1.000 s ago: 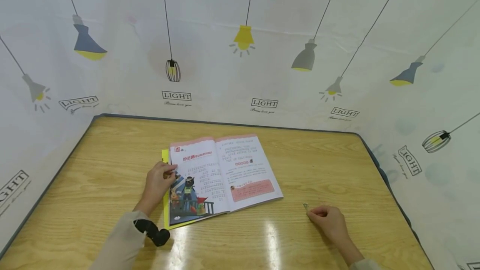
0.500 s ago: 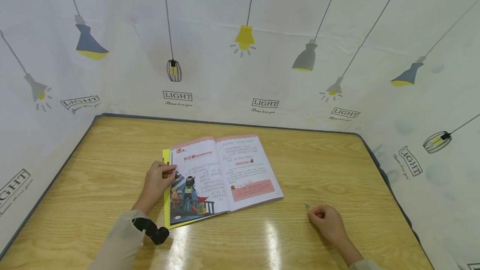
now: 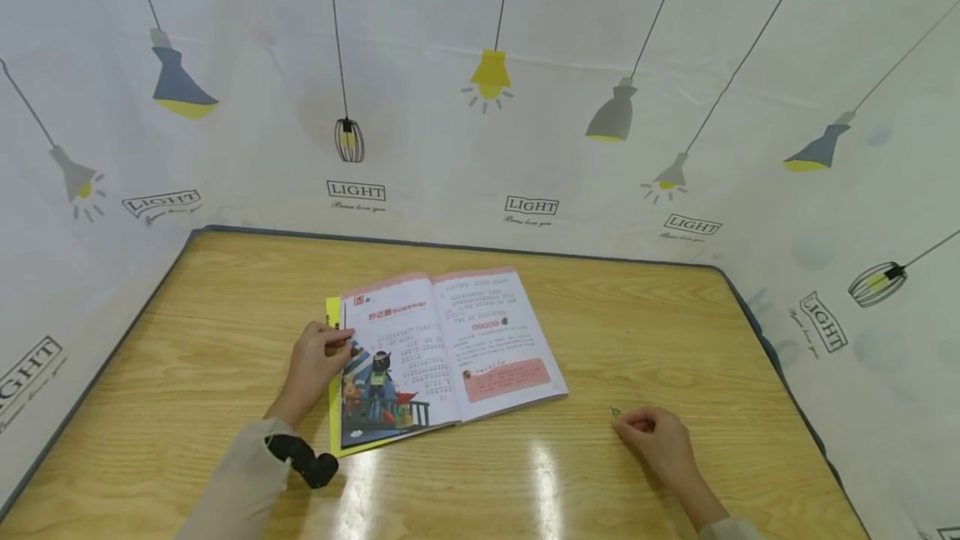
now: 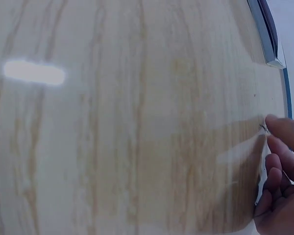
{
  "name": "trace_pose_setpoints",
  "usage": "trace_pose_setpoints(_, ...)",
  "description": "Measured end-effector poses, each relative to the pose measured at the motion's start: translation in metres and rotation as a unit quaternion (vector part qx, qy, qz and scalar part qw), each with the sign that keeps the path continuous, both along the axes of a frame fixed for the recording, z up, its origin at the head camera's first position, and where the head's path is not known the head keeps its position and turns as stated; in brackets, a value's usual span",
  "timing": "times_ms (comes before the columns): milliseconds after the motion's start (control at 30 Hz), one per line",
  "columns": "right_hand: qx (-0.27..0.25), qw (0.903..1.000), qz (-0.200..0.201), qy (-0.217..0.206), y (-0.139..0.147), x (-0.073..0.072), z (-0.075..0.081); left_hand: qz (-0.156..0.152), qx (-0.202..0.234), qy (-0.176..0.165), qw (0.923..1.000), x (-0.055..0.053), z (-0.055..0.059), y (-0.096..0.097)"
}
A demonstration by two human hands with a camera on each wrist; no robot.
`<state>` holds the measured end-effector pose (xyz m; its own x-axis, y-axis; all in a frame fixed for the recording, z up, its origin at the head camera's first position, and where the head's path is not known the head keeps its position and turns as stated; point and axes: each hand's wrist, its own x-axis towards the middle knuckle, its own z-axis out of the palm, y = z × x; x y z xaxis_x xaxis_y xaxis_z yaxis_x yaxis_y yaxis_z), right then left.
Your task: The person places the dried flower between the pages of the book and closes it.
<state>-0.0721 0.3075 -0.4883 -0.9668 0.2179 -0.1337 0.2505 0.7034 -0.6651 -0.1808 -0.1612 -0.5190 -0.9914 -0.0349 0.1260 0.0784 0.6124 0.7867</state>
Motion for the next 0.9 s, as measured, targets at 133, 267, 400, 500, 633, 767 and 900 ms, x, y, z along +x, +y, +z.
trace_pose_setpoints(133, 0.007, 0.9999, -0.004, 0.008, -0.0008, -0.0003, -0.0028, -0.004, 0.003, 0.006, 1.0000, -0.0001, 0.0002, -0.0003)
trace_pose_setpoints(267, 0.010, 0.9999, -0.005, 0.011, -0.0025, -0.0012, -0.0056, -0.007, 0.006, 0.009, 0.9999, -0.0001, 0.0007, -0.0009)
trace_pose_setpoints(400, 0.010, 0.9999, -0.002, 0.006, -0.0055, -0.0018, -0.0056, -0.011, 0.009, 0.008, 0.9999, 0.0000, 0.0012, -0.0017)
trace_pose_setpoints(500, 0.018, 0.9998, 0.008, 0.004, -0.0071, -0.0019, -0.0051, -0.011, 0.009, 0.008, 0.9999, -0.0002, 0.0011, -0.0020)
trace_pose_setpoints(633, 0.020, 0.9996, 0.018, -0.006, -0.0080, -0.0019, -0.0039, -0.010, 0.009, 0.004, 0.9999, -0.0005, 0.0007, -0.0018)
trace_pose_setpoints(767, 0.015, 0.9997, 0.016, -0.014, -0.0077, -0.0028, -0.0022, -0.010, 0.008, -0.001, 0.9999, 0.0000, 0.0007, -0.0014)
trace_pose_setpoints(900, 0.005, 0.9999, 0.011, -0.007, -0.0085, -0.0069, 0.0014, -0.012, 0.008, -0.005, 0.9999, 0.0006, 0.0009, -0.0014)
